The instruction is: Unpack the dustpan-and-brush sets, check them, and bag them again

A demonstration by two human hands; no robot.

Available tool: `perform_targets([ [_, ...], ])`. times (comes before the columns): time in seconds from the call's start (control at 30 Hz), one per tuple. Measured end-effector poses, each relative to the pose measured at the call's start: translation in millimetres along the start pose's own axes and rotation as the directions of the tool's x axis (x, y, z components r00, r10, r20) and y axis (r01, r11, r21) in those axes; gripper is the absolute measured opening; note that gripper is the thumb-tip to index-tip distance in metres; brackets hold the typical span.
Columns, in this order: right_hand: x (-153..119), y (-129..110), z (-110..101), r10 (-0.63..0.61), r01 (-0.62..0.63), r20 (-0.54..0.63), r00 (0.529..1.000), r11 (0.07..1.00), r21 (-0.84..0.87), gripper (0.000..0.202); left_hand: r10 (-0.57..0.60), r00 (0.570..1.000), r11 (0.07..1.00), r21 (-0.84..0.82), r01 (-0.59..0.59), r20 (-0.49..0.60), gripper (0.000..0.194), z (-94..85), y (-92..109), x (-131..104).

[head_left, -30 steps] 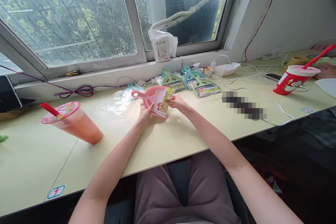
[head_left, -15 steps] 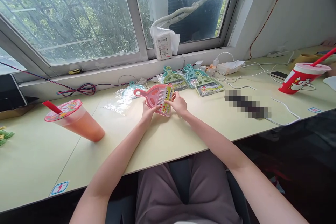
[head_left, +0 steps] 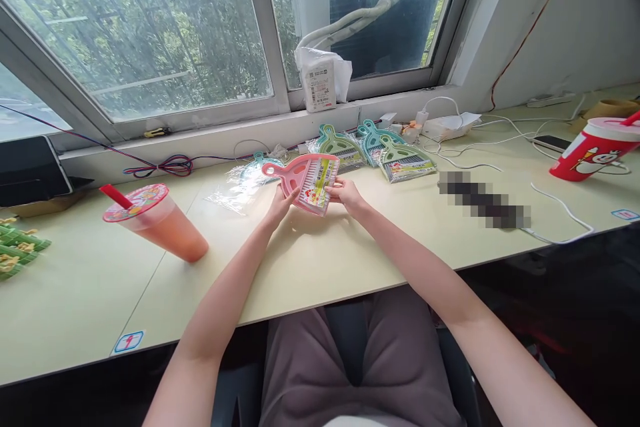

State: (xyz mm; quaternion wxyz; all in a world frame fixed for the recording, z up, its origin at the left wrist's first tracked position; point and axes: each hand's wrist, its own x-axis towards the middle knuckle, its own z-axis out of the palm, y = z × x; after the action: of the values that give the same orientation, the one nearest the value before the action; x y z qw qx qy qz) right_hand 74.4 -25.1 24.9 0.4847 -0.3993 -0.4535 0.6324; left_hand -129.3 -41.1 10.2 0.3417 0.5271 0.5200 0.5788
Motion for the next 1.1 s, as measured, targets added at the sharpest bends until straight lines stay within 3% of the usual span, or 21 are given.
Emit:
perform_targets([
  [0.07, 1, -2, -2, -0.018, 0.019, -0.037, 0.999, 1.000, 0.025, 0.018, 0.062, 0.989, 0.989, 0.143, -0.043, -0.132, 0.023, -14.1, 2, 7],
  [0.1, 2, -3, -4, -0.022, 0.024, -0.051, 0.998, 0.999, 0.035, 0.018, 0.127, 0.964, 0.967, 0.247, -0.067, -0.235, 0.023, -24.0, 2, 10],
  [0.17, 3, -3, -8, -0.015, 0.018, -0.070, 0.997, 0.999, 0.048, 0.018, 0.284, 0.870, 0.880, 0.470, -0.070, -0.402, 0.021, -49.4, 2, 16],
  [0.23, 4, -2, -10, 0.002, 0.002, -0.077, 0.997, 0.999, 0.048, 0.018, 0.325, 0.823, 0.805, 0.593, 0.019, -0.467, 0.024, -78.5, -2, 22],
  [0.3, 5, -1, -9, 0.021, -0.018, -0.082, 0.996, 0.999, 0.042, 0.018, 0.195, 0.837, 0.812, 0.563, 0.155, -0.512, 0.034, -104.5, -9, 27],
  [0.4, 4, 3, -5, 0.040, -0.037, -0.077, 0.996, 0.999, 0.033, 0.018, -0.051, 0.915, 0.812, 0.517, 0.272, -0.401, 0.039, -124.2, -21, 31],
  [0.5, 1, 6, 2, 0.039, -0.038, -0.049, 0.998, 0.999, 0.031, 0.019, -0.018, 0.969, 0.728, 0.661, 0.182, -0.246, 0.025, -116.1, -26, 30],
  [0.6, -2, 9, 7, 0.037, -0.037, -0.008, 0.999, 0.999, 0.016, 0.020, 0.039, 0.987, 0.619, 0.779, 0.098, -0.156, 0.004, -94.8, -24, 26],
  [0.67, -2, 12, 8, 0.048, -0.048, -0.003, 0.999, 0.999, 0.004, 0.020, 0.046, 0.991, 0.585, 0.808, 0.073, -0.123, 0.008, -82.9, -22, 24],
  [0.83, 2, 17, 6, 0.134, -0.132, -0.083, 0.987, 0.991, 0.029, 0.020, 0.055, 0.994, 0.663, 0.748, 0.035, -0.095, 0.011, -74.7, -22, 25],
  [0.97, 5, 19, 3, 0.091, -0.084, -0.137, 0.986, 0.995, 0.051, 0.020, 0.247, 0.962, 0.677, 0.731, -0.089, -0.112, 0.019, -73.4, -23, 23],
  [1.1, 7, 19, 2, 0.049, -0.046, -0.083, 0.995, 0.998, 0.044, 0.021, 0.410, 0.910, 0.685, 0.678, -0.268, -0.055, 0.025, -64.8, -19, 19],
])
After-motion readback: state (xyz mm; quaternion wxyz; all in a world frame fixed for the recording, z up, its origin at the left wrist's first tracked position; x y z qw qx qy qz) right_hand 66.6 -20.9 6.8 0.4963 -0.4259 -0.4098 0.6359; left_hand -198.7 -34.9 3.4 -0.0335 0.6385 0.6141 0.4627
